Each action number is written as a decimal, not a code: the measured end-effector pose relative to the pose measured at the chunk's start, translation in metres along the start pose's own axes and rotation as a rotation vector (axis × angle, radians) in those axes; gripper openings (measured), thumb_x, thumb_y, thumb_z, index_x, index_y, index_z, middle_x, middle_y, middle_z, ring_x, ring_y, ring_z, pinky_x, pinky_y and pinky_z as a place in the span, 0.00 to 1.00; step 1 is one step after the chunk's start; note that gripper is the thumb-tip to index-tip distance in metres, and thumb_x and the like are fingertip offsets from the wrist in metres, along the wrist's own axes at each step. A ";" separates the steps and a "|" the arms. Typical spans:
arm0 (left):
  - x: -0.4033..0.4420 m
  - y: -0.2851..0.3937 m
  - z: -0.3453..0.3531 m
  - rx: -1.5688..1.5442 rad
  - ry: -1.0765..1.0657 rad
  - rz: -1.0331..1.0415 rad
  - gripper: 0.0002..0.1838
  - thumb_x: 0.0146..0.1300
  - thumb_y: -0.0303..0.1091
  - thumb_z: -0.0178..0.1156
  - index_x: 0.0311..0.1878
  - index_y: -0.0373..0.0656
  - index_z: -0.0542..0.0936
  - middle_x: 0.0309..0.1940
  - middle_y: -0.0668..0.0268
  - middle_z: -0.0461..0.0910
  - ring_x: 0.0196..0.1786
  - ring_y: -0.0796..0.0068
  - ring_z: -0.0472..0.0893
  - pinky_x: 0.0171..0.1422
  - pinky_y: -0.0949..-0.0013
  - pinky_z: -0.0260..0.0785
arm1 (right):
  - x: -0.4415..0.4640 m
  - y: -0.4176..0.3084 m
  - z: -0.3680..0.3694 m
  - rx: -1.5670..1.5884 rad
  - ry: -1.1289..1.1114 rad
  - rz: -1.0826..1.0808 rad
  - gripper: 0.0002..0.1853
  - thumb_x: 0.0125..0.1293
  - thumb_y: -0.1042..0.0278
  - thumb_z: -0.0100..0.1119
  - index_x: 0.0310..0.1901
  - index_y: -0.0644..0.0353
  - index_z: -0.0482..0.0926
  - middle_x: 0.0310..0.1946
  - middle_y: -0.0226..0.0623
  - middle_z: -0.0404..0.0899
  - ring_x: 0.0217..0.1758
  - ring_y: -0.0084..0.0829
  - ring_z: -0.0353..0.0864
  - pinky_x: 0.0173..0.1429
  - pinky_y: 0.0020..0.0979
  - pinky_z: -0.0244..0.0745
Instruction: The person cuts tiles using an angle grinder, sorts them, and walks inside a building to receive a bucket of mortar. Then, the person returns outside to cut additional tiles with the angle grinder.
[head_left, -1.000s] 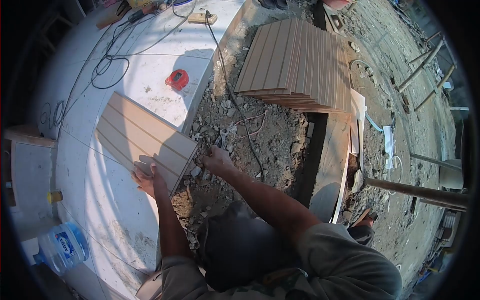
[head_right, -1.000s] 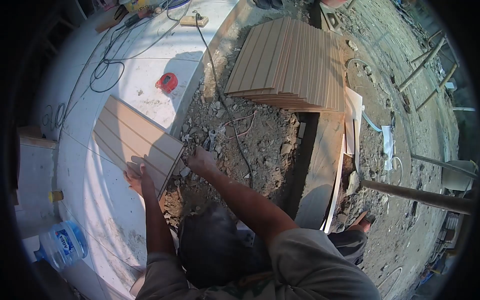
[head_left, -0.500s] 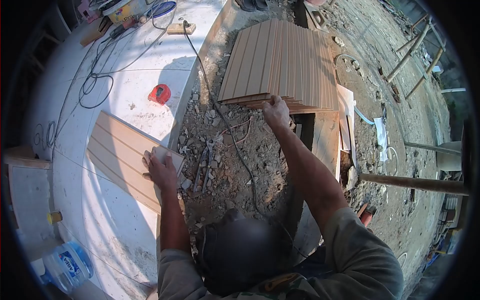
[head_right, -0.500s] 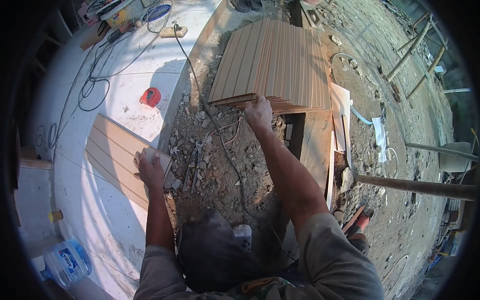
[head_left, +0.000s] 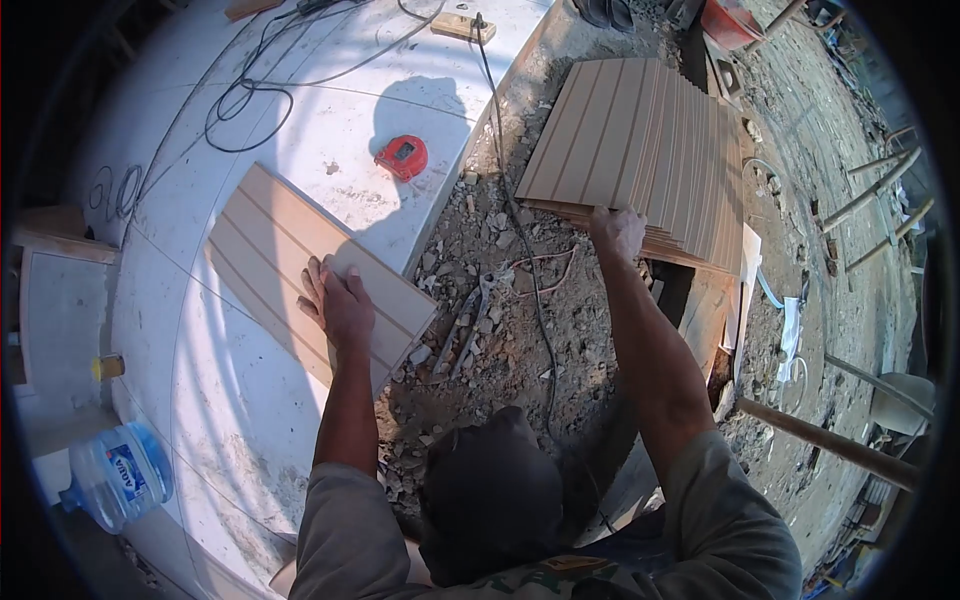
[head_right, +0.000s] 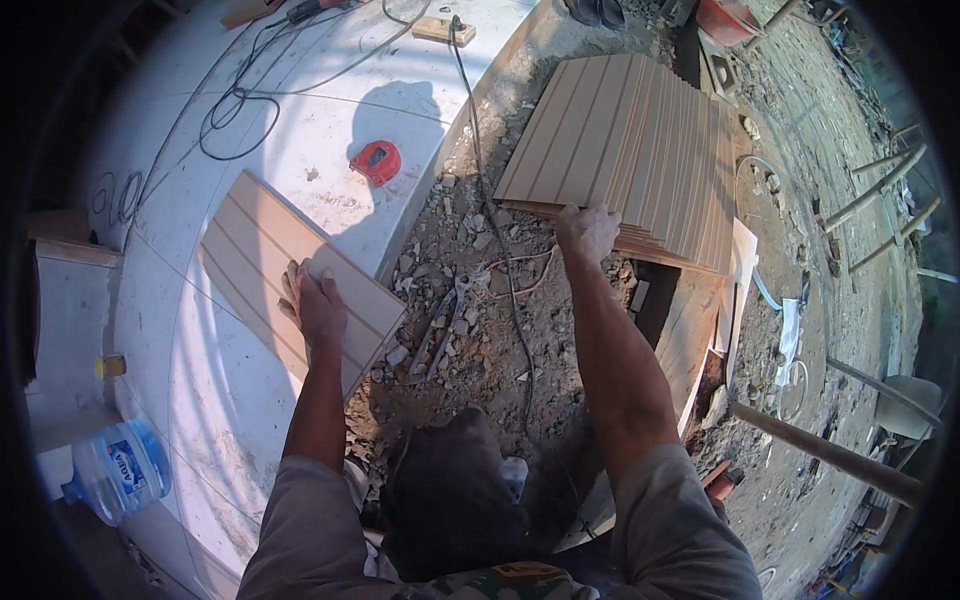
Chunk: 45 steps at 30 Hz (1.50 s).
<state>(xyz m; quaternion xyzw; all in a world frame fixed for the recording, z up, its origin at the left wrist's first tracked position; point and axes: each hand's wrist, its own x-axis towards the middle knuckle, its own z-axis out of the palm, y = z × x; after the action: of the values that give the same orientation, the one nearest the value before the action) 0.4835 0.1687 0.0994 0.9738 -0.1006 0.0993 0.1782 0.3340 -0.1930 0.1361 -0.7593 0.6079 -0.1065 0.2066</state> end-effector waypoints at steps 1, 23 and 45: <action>0.000 -0.005 0.006 0.038 0.013 -0.001 0.26 0.69 0.46 0.49 0.65 0.42 0.66 0.71 0.58 0.59 0.76 0.55 0.52 0.75 0.39 0.36 | 0.000 0.002 0.006 0.041 0.044 -0.005 0.24 0.58 0.58 0.56 0.48 0.72 0.77 0.51 0.60 0.71 0.57 0.55 0.72 0.61 0.48 0.68; 0.003 -0.007 0.006 0.068 -0.037 -0.017 0.27 0.69 0.47 0.49 0.65 0.40 0.64 0.71 0.57 0.57 0.76 0.53 0.50 0.74 0.35 0.37 | 0.027 -0.012 0.028 1.185 0.247 0.521 0.18 0.53 0.75 0.61 0.45 0.70 0.70 0.40 0.46 0.75 0.39 0.34 0.76 0.44 0.38 0.72; 0.002 -0.010 0.012 0.059 0.064 0.021 0.26 0.69 0.49 0.49 0.63 0.42 0.66 0.69 0.56 0.60 0.74 0.52 0.55 0.72 0.33 0.43 | 0.104 -0.076 0.041 0.629 -0.247 0.022 0.15 0.55 0.74 0.61 0.42 0.76 0.78 0.42 0.51 0.81 0.39 0.42 0.85 0.37 0.37 0.86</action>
<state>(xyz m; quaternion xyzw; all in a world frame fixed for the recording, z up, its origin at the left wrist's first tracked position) 0.4896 0.1731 0.0852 0.9738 -0.1020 0.1352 0.1514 0.4427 -0.2732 0.1242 -0.6588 0.5238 -0.1941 0.5040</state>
